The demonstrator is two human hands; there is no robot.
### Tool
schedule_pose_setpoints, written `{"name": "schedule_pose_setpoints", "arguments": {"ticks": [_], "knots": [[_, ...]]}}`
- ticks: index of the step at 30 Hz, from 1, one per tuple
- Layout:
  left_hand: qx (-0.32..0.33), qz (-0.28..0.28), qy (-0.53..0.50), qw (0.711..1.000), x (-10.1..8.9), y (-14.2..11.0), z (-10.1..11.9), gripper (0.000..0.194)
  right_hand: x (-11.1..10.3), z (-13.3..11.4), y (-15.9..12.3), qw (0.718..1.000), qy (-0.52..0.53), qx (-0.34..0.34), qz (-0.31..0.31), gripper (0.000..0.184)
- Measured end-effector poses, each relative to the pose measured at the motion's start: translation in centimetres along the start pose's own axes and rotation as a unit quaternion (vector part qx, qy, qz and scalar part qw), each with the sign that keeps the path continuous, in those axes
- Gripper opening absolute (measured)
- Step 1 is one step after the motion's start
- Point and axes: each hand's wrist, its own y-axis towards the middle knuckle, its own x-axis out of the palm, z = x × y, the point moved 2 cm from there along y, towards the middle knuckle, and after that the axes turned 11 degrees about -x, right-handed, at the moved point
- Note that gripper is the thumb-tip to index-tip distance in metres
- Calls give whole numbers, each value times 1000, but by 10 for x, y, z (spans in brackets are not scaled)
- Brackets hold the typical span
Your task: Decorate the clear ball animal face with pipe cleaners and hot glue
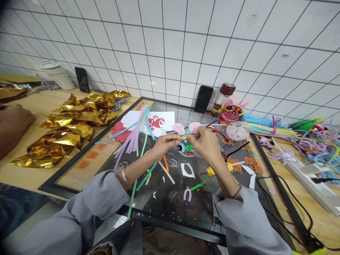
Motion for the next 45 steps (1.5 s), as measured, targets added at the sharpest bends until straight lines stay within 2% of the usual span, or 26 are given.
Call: {"name": "schedule_pose_setpoints", "arguments": {"ticks": [14,24,28,36,45], "knots": [[1,9,14,1000,1,-2,4,15,5,0,0,999,15,20,34,26],[-2,7,5,1000,0,0,2,15,1,1,1,998,42,29,21,21],[-5,8,8,1000,1,0,3,14,0,2,1,998,49,13,21,17],[-5,7,5,1000,1,-1,3,14,5,-2,1,999,-7,38,26,31],[-7,2,1,1000,1,-1,3,15,8,0,0,999,-23,29,30,27]]}}
